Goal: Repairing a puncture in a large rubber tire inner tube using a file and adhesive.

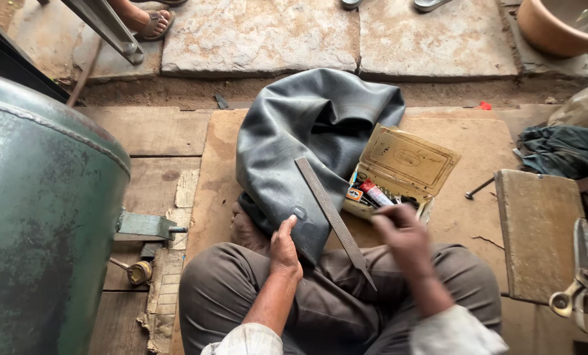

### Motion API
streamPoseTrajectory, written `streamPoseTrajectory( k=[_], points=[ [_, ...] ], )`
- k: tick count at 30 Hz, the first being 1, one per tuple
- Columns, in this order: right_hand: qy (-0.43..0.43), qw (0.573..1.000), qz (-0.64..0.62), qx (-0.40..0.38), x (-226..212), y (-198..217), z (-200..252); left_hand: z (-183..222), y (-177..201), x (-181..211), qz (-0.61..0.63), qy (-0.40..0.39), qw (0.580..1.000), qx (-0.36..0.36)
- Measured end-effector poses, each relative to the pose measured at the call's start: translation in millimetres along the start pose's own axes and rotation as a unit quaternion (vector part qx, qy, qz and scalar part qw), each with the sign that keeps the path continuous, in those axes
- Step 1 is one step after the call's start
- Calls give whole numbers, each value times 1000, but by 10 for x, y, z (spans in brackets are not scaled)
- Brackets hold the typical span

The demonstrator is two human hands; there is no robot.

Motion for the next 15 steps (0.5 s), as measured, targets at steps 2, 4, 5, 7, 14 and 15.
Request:
streamPoseTrajectory(
  k=[2,4,5,7,14,15],
  points=[
    [16,999,-22,23,-127,399,57,-56,40,-49,16,-1,1000,12],
    [33,997,-39,52,-240,767,174,-178,154,-167,31,5,999,18],
    [15,998,-2,67,-295,989,264,-281,179,-263,45,-9,999,26],
    [-1,994,48,99,-377,1411,445,-362,133,-355,59,-9,998,16],
    [-93,972,210,52,-511,1806,832,-126,82,-256,35,-20,999,26],
    [-69,961,258,76,-600,1755,798,-150,91,-220,34,-26,999,30]
  ],
)
Point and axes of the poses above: each hand's wrist, its own z-axis away from the middle knuckle, its own y-axis out of the back of the hand, x = y × z, the point moved 5 cm from there along -z, towards the middle knuckle, and after that the axes turned 12 degrees about -z, right-handed, at the moved point
